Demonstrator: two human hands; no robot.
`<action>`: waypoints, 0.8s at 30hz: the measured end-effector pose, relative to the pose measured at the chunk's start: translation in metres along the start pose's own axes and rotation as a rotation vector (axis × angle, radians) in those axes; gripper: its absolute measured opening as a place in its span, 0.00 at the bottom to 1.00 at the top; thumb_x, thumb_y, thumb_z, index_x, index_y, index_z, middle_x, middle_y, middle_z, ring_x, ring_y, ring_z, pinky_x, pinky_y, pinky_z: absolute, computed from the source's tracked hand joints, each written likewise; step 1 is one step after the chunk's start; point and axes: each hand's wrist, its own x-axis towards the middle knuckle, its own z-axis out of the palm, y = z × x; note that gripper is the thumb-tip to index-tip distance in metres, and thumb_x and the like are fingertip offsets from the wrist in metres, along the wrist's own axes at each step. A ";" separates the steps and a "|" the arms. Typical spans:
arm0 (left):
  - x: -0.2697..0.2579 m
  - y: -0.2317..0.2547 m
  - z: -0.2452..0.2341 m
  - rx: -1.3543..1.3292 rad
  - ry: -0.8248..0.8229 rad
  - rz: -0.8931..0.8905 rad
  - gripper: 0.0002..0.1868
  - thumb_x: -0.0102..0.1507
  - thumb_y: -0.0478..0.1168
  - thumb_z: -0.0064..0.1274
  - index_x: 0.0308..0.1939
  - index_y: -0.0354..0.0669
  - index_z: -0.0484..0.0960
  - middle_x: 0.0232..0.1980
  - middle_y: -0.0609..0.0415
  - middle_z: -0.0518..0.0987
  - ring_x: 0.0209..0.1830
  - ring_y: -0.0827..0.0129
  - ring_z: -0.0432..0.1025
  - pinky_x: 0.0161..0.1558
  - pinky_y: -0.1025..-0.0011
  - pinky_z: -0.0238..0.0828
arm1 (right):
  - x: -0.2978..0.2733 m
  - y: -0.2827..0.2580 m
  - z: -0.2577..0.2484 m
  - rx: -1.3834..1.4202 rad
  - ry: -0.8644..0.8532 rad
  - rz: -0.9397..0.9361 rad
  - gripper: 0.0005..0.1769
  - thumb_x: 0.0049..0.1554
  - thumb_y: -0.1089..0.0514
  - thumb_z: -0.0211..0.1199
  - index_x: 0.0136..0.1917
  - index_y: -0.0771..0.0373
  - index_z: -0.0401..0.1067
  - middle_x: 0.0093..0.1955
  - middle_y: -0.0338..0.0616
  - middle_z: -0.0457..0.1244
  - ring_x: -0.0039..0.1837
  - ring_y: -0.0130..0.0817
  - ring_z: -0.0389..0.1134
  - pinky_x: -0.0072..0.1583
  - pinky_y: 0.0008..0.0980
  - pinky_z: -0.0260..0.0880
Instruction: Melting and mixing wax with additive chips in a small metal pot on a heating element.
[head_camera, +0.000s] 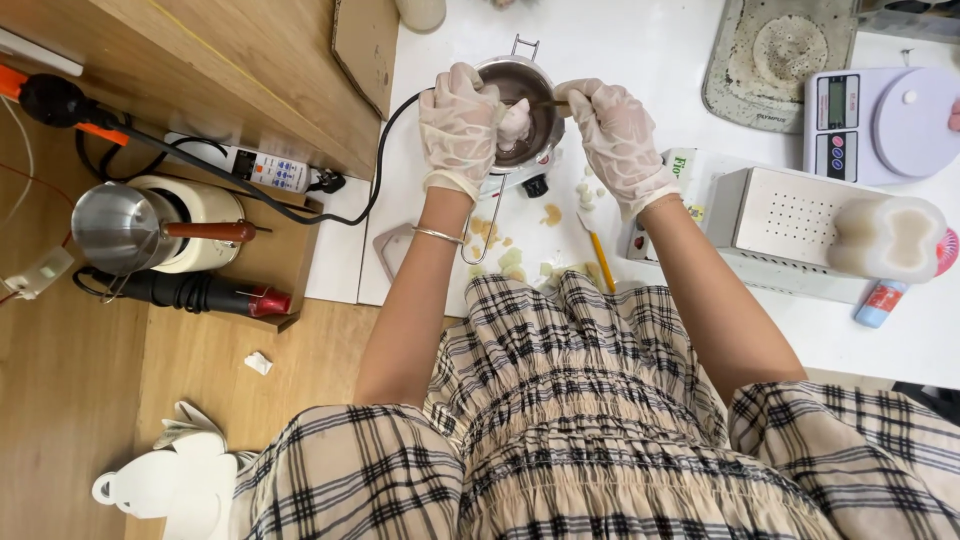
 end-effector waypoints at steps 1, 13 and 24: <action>0.000 0.001 0.000 0.002 0.000 -0.001 0.06 0.60 0.46 0.57 0.33 0.51 0.82 0.47 0.54 0.72 0.51 0.61 0.67 0.48 0.61 0.60 | -0.002 0.004 0.001 0.002 0.000 -0.001 0.12 0.72 0.57 0.50 0.58 0.63 0.74 0.50 0.46 0.72 0.52 0.36 0.74 0.54 0.33 0.72; -0.016 -0.002 -0.037 -0.307 0.006 -0.259 0.14 0.62 0.51 0.62 0.48 0.53 0.87 0.50 0.56 0.72 0.54 0.62 0.66 0.56 0.60 0.58 | -0.023 -0.005 -0.021 0.094 0.131 0.102 0.17 0.74 0.48 0.50 0.60 0.60 0.74 0.50 0.41 0.73 0.54 0.28 0.74 0.54 0.29 0.71; -0.049 0.008 -0.045 -0.271 -0.033 -0.386 0.27 0.62 0.56 0.60 0.63 0.55 0.79 0.53 0.55 0.72 0.56 0.62 0.67 0.57 0.60 0.62 | -0.029 -0.008 -0.014 0.067 0.117 0.108 0.15 0.74 0.49 0.50 0.57 0.60 0.73 0.46 0.41 0.72 0.49 0.27 0.72 0.50 0.28 0.69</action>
